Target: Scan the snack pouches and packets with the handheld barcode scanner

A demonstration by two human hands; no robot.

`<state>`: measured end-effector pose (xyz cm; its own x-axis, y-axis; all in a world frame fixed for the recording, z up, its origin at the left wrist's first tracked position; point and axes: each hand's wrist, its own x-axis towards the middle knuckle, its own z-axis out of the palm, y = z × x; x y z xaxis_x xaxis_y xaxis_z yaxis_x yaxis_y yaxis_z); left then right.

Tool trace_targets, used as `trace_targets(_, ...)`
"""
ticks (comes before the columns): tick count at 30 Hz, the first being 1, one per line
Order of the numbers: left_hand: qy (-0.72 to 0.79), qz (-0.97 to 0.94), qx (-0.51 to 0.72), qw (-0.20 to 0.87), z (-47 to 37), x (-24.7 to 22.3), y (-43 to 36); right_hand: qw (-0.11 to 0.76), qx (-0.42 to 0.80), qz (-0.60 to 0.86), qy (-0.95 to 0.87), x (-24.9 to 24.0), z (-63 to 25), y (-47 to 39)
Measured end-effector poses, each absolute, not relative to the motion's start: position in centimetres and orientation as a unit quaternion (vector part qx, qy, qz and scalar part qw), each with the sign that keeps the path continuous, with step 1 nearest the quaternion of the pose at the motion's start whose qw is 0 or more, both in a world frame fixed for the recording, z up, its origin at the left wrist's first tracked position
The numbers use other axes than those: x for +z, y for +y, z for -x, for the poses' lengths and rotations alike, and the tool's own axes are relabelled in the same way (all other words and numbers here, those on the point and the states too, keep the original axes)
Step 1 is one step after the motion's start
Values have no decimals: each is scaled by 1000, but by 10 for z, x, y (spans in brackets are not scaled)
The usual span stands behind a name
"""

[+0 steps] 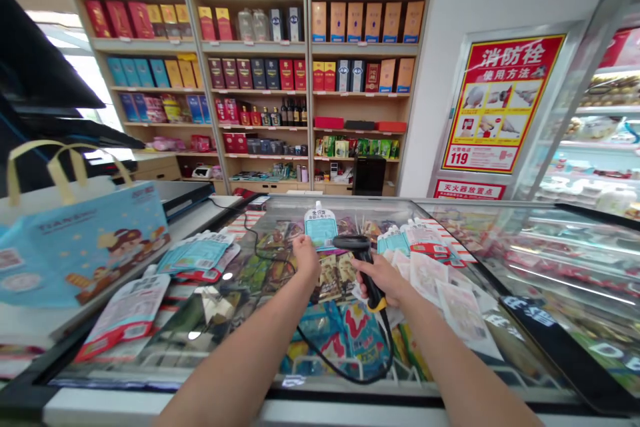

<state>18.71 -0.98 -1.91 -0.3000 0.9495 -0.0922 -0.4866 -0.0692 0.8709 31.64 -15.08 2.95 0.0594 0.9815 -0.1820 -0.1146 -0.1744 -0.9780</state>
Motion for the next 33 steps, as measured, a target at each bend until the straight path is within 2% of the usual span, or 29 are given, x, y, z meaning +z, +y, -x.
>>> trace_targets(33, 439, -228, 687, 533, -174, -4, -8, 505, 565, 520, -394, 26, -309, -151)
